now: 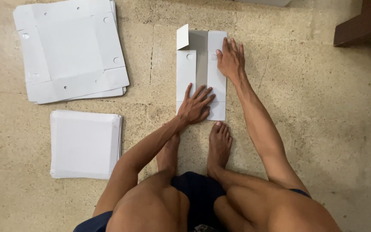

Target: Assembling a cardboard box by folding and tucking flaps on the floor.

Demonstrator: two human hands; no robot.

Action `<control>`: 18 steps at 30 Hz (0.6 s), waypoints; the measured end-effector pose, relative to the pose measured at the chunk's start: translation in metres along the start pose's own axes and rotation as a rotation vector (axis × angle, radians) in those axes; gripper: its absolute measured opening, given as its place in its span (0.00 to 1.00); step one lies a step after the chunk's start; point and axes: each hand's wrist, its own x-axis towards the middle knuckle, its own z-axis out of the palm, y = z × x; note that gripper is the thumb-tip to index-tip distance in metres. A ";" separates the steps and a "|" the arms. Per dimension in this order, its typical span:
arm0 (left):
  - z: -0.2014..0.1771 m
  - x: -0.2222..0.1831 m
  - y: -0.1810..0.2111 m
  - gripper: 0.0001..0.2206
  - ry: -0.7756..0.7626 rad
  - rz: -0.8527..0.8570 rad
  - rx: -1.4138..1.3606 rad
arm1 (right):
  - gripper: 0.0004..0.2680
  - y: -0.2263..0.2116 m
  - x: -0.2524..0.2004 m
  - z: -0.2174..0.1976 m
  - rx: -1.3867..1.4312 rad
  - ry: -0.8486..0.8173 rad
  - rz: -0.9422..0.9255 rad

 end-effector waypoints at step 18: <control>-0.003 0.003 -0.001 0.26 0.087 -0.009 -0.045 | 0.25 -0.010 0.022 0.024 0.081 0.060 0.092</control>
